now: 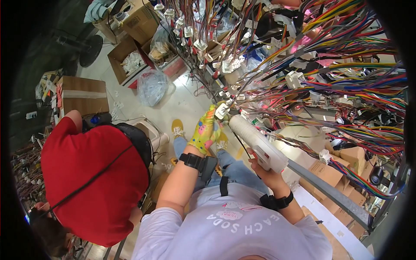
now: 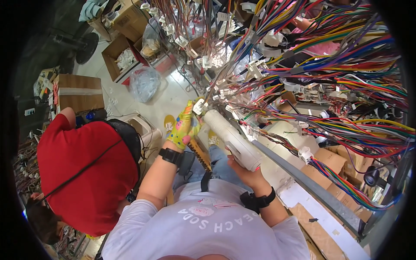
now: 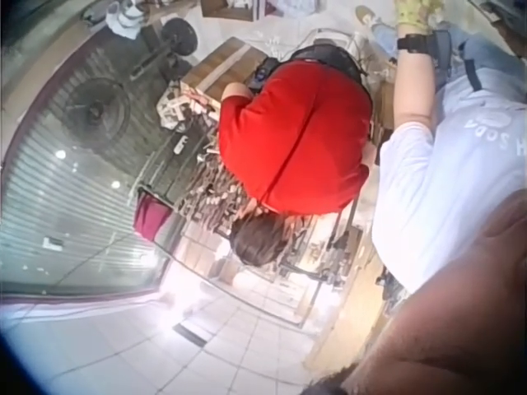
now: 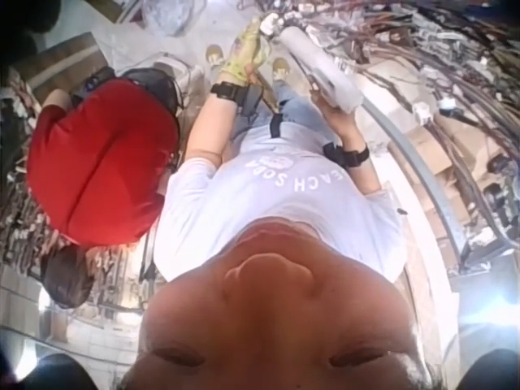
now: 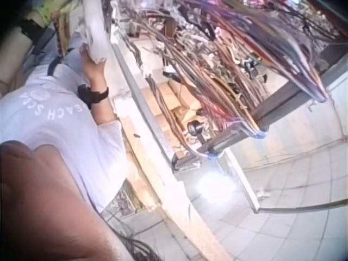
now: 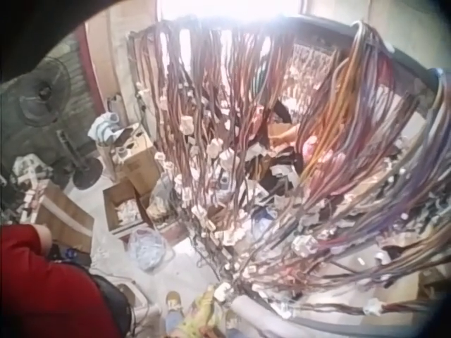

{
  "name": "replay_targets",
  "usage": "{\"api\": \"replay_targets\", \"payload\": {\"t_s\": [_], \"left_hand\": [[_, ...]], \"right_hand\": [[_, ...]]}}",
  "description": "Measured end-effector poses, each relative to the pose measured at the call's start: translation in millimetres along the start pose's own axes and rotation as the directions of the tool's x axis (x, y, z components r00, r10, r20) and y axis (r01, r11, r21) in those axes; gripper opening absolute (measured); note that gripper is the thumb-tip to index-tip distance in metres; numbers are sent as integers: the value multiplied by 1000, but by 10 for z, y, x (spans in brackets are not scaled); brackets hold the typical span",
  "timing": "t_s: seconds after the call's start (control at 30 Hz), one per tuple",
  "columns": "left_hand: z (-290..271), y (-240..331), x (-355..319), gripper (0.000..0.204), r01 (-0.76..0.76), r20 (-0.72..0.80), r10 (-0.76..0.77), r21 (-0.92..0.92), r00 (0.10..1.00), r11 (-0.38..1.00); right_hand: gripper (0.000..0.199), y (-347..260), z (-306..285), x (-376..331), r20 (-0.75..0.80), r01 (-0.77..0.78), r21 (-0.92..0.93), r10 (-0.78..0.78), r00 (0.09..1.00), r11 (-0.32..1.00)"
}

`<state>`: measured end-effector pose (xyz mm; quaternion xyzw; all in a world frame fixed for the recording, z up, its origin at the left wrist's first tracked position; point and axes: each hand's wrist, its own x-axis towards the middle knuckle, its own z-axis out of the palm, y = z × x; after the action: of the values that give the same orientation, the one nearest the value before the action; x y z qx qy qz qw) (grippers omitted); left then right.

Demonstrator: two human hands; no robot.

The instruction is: Applying adhesive to various points of a wire harness using a dispenser gun.

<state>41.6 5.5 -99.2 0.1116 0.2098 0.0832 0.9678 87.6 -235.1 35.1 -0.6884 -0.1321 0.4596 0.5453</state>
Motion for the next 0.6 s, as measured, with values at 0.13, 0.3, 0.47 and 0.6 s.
{"api": "replay_targets", "payload": {"t_s": [0.13,0.3,0.47,0.6], "left_hand": [[-98,-1,272,38,-15,-94,7,-83,996,996],[-131,6,687,35,72,-82,-88,-182,993,981],[25,-57,936,41,60,-12,-63,-157,998,986],[8,-25,909,44,11,5,-11,-131,1000,991]], "right_hand": [[54,-53,25,-5,-75,68,40,-64,995,997],[54,-5,4,-34,-128,46,13,-44,991,999],[62,-112,-26,-93,-110,-4,-64,-3,994,998],[62,-218,-5,-73,-118,23,-95,-34,992,995]]}}
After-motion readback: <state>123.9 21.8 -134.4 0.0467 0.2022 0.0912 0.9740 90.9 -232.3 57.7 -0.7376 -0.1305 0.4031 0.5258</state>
